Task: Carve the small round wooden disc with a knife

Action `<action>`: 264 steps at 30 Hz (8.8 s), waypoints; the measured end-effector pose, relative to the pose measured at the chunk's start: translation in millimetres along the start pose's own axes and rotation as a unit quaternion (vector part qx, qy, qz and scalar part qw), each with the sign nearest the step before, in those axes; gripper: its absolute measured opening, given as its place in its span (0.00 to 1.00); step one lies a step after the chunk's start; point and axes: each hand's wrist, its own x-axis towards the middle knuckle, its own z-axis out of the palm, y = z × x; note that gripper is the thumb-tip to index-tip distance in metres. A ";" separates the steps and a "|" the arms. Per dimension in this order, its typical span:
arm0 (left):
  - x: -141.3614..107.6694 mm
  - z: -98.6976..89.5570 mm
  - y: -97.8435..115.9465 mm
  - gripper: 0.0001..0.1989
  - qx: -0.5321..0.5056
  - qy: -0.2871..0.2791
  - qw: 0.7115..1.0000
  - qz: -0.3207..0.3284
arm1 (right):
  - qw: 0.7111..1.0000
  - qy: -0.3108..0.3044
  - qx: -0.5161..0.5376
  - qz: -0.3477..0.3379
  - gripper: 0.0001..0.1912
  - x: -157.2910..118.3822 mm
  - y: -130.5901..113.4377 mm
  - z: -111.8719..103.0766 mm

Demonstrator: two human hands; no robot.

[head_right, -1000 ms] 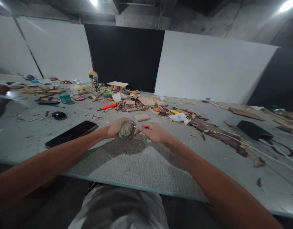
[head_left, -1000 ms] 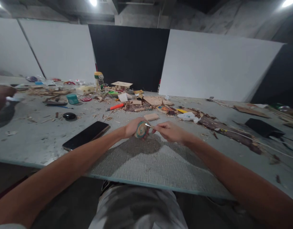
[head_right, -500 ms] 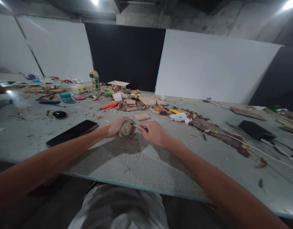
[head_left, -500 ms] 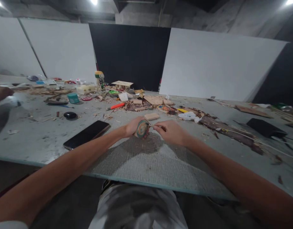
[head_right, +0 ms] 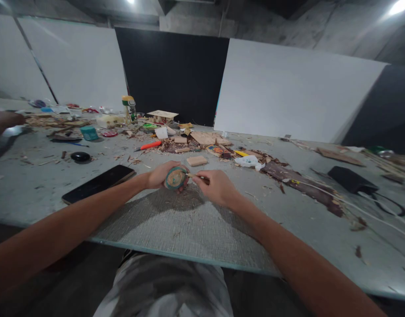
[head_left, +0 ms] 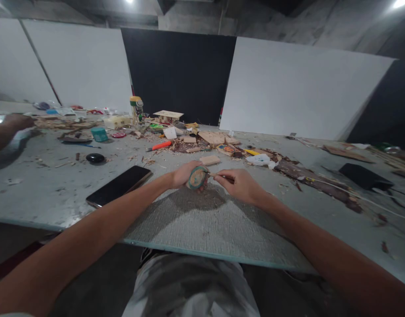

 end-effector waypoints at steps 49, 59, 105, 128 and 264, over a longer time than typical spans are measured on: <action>-2.8 3.2 2.7 0.21 -0.019 0.003 1.000 0.013 | 0.982 0.007 -0.189 -0.018 0.21 -7.6 -16.6 4.6; -6.6 7.4 8.6 0.23 -0.094 -0.040 0.993 0.053 | 0.992 -0.043 -0.099 -0.061 0.20 -1.4 -4.3 -8.2; -9.9 20.1 21.1 0.17 -0.017 0.018 0.973 0.229 | 1.000 -0.017 0.008 0.006 0.19 -18.4 -38.1 3.2; -7.4 21.8 10.9 0.12 0.048 0.102 0.966 0.233 | 0.973 -0.121 0.159 0.113 0.20 -14.9 -44.4 12.7; -10.8 36.1 15.6 0.09 0.020 0.188 0.974 0.126 | 0.999 -0.015 -0.033 0.025 0.14 -21.5 -42.8 17.6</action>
